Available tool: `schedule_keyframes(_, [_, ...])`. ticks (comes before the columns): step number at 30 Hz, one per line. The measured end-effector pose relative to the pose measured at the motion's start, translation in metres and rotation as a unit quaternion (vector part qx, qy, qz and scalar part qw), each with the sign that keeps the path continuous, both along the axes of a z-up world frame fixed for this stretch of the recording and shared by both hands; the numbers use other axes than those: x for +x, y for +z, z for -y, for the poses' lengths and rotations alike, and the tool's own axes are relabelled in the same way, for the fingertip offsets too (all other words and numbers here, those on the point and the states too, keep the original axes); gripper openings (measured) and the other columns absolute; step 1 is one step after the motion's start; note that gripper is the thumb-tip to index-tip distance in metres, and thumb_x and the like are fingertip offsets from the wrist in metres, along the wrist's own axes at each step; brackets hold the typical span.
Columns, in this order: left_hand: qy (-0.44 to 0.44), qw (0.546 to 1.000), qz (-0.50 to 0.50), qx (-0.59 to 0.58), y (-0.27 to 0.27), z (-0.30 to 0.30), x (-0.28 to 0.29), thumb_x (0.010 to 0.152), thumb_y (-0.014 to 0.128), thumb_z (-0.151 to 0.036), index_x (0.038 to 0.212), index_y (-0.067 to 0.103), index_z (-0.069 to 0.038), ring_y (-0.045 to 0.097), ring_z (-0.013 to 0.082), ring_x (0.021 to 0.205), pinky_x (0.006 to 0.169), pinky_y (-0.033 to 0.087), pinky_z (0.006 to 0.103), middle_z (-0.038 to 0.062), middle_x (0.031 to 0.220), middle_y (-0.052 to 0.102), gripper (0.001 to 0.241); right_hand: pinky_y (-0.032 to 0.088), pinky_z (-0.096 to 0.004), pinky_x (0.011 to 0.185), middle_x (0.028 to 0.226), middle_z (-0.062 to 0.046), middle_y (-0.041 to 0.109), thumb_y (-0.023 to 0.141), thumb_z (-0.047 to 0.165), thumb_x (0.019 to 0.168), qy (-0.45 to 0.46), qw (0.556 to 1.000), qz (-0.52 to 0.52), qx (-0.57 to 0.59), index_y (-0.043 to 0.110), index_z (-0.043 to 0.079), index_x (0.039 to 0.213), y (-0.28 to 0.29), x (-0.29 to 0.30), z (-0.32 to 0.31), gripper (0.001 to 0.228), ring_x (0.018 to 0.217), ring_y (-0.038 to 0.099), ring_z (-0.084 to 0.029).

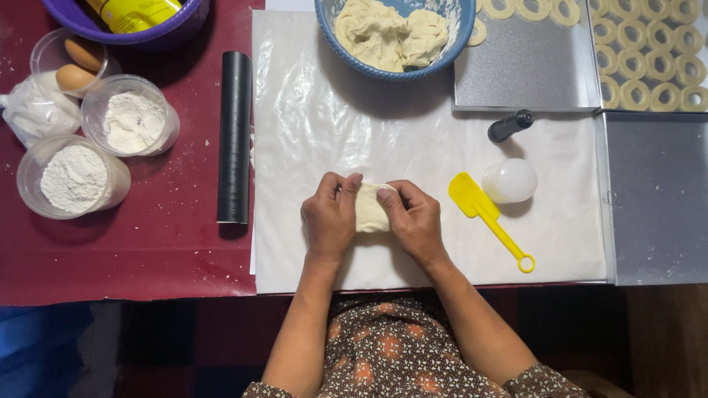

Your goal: Preparing dough and cutting out cookie shapes using molds and a rolling pin.

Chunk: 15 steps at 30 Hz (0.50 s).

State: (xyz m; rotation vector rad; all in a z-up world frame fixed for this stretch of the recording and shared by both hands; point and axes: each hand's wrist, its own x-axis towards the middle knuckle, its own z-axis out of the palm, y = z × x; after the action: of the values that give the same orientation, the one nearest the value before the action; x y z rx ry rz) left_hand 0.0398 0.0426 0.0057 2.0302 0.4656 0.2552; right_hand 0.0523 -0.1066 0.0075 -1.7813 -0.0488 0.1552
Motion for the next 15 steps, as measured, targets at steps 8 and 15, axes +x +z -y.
schedule_keyframes(8, [-0.027, 0.979, 0.087, 0.183, -0.011, -0.004, 0.021, 0.103, 0.061, -0.032, 0.092, 0.066, -0.01, 0.068, 0.0294, 0.058, 0.053, 0.052, 0.0413, 0.008, 0.071, 0.072, 0.026, 0.051, -0.028, 0.054, 0.069, -0.007, 0.072, 0.066, 0.019, 0.095, 0.02, 0.989, 0.047, -0.141, 0.071, -0.001, 0.1, 0.012, 0.03, -0.004, 0.021, 0.059, 0.063, -0.01])
schedule_keyframes(15, [-0.011, 0.966, 0.106, 0.236, -0.005, -0.004, 0.025, 0.1, 0.066, -0.024, 0.09, 0.066, -0.009, 0.069, 0.0227, 0.062, 0.052, 0.051, 0.0364, 0.005, 0.083, 0.072, 0.018, 0.052, -0.033, 0.053, 0.065, -0.011, 0.071, 0.073, 0.021, 0.091, 0.028, 0.963, 0.098, -0.251, 0.071, 0.002, 0.087, 0.009, 0.034, -0.004, 0.019, 0.053, 0.066, -0.018])
